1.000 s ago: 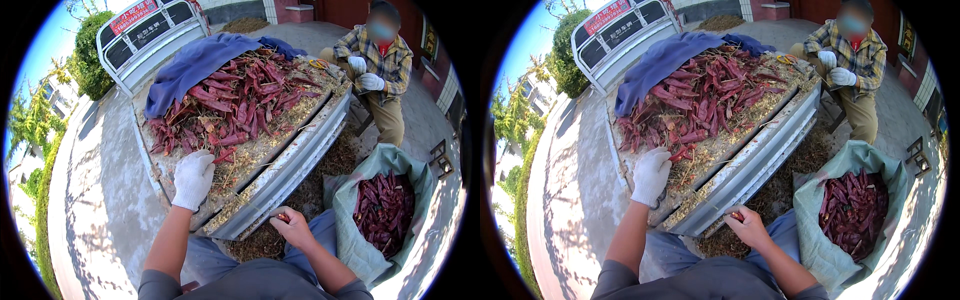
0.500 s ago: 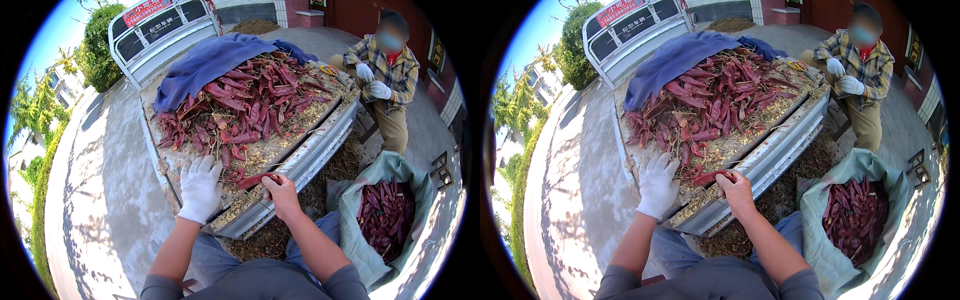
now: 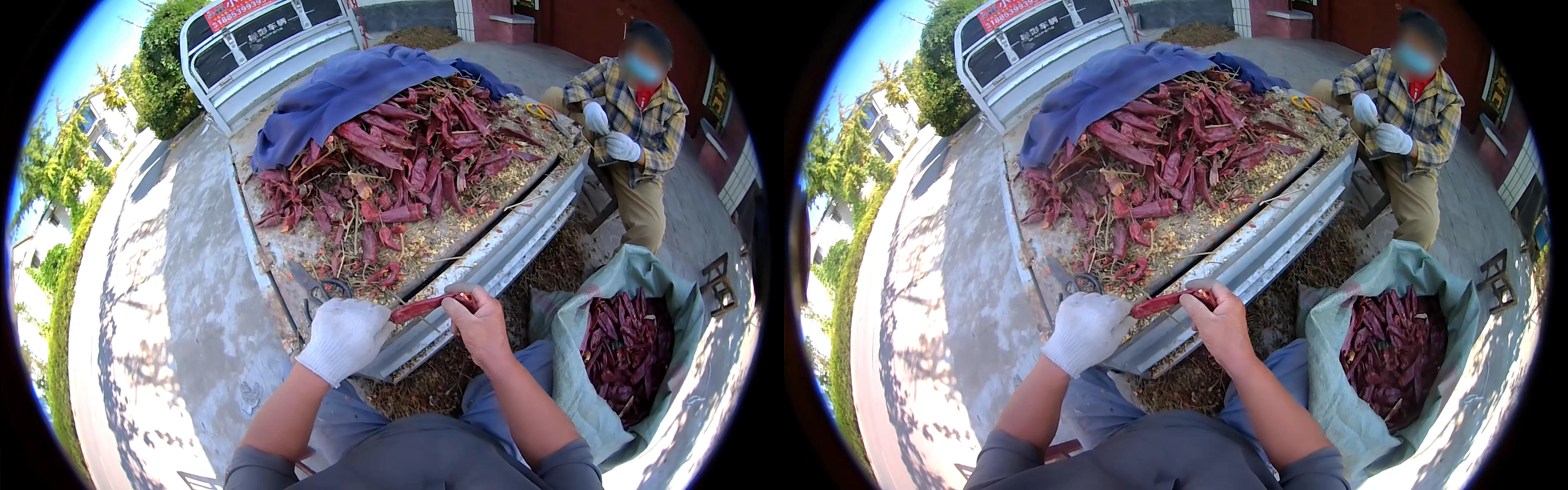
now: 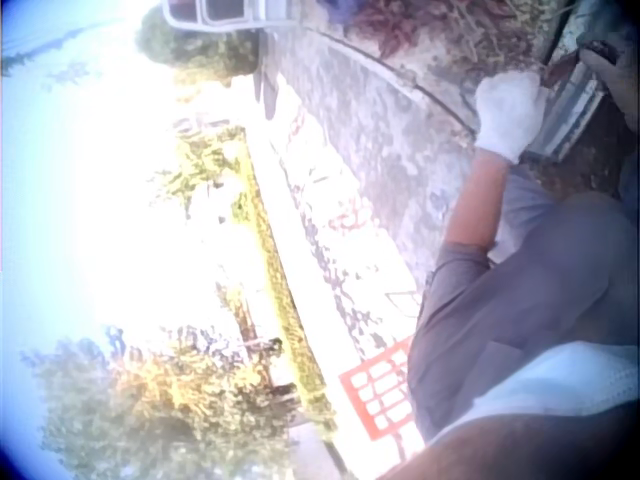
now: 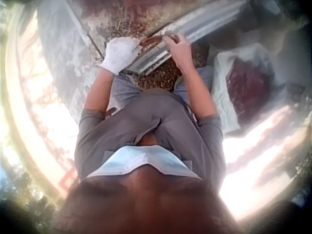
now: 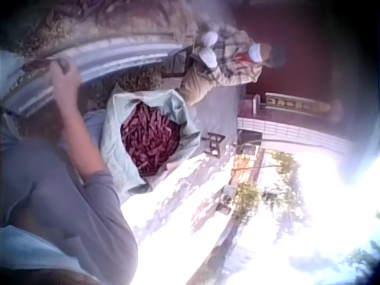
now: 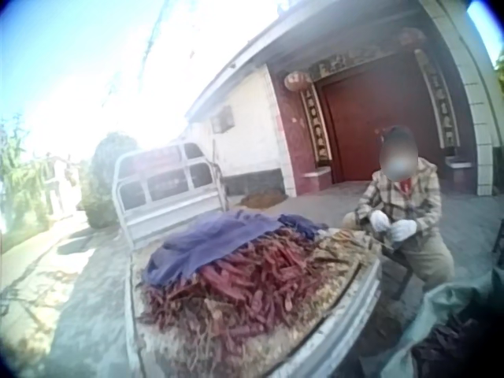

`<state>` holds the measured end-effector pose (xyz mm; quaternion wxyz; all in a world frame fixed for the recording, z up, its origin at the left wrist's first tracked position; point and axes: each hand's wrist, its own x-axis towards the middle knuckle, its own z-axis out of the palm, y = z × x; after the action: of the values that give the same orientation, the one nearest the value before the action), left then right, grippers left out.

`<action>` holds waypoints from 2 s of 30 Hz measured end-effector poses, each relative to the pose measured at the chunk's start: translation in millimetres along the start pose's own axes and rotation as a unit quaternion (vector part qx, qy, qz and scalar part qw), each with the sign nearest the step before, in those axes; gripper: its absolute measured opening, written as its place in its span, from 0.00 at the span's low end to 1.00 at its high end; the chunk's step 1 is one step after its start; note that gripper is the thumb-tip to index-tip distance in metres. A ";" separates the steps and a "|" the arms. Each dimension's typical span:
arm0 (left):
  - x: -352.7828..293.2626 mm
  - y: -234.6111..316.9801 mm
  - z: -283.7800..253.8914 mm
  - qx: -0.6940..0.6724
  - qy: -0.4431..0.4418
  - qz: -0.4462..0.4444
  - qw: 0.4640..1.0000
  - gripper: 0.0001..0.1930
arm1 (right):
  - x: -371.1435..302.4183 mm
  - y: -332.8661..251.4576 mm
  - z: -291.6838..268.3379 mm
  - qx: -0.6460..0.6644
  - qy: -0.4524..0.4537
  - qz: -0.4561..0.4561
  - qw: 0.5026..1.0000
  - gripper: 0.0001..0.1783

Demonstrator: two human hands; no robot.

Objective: The person sits at the tailgate of a truck and repeatedly picks dried red chili peppers from a pile, removes the stems by hand, and places the peppers into a sack. A coworker performs the same task nearby.

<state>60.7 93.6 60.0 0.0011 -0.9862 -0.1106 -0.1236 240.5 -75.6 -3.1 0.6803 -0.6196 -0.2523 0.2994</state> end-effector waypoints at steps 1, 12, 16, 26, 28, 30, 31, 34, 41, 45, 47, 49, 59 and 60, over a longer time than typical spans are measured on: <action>-0.6 2.6 -2.8 0.007 -0.032 0.003 0.999 0.11 | -4.4 -10.9 -3.2 -0.136 0.023 -0.151 0.979 0.14; 0.5 13.8 -15.0 -0.144 -0.058 0.150 0.976 0.09 | -9.0 -39.5 -12.1 -0.381 -0.362 -0.252 0.813 0.09; -6.1 10.7 0.2 -0.268 -0.019 0.107 0.957 0.06 | -14.4 -11.2 -7.4 -0.189 -0.323 -0.238 0.896 0.08; -19.6 32.2 2.8 -0.159 -0.107 0.014 0.981 0.18 | -22.8 23.8 -33.5 0.151 -0.096 0.057 0.982 0.09; -3.5 23.2 -8.1 -0.136 -0.054 -0.035 0.989 0.21 | -25.7 26.9 -38.8 0.082 -0.100 0.044 0.991 0.07; 9.2 2.3 2.4 -0.073 0.015 -0.094 0.993 0.16 | -28.2 28.5 -34.1 0.044 -0.105 0.025 0.993 0.08; 20.6 -7.5 4.3 -0.017 0.043 -0.107 0.993 0.14 | -28.1 31.0 -29.3 0.037 -0.102 0.016 0.994 0.08; 40.6 -30.8 25.4 0.084 0.060 -0.110 0.989 0.09 | -30.6 27.3 -26.0 0.013 -0.083 0.010 0.996 0.09; 36.1 -39.9 26.6 0.069 0.092 -0.136 0.984 0.05 | -33.4 32.5 -23.9 0.066 -0.092 0.098 0.989 0.09; 20.3 -28.7 15.7 0.008 0.146 -0.143 0.979 0.05 | -22.6 20.9 -1.1 0.081 -0.076 0.120 0.987 0.11; 17.5 -18.5 5.1 0.000 0.112 -0.154 0.982 0.07 | -12.3 16.6 12.6 0.084 -0.068 0.118 0.987 0.12; 13.5 -14.5 7.5 -0.021 0.131 -0.148 0.980 0.07 | -2.5 10.9 25.9 0.085 -0.065 0.119 0.987 0.13; -0.8 -11.0 19.4 -0.064 0.153 -0.084 0.983 0.06 | 30.8 -0.3 69.4 0.127 -0.090 0.152 0.976 0.12; -2.4 -14.2 18.9 -0.061 0.132 -0.101 0.984 0.06 | 31.9 0.4 64.7 0.142 -0.084 0.152 0.974 0.11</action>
<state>59.9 107.4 40.8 -0.0569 -0.9432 -0.2003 -0.2590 216.4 -7.8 2.5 0.6845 -0.5198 -0.1668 0.4832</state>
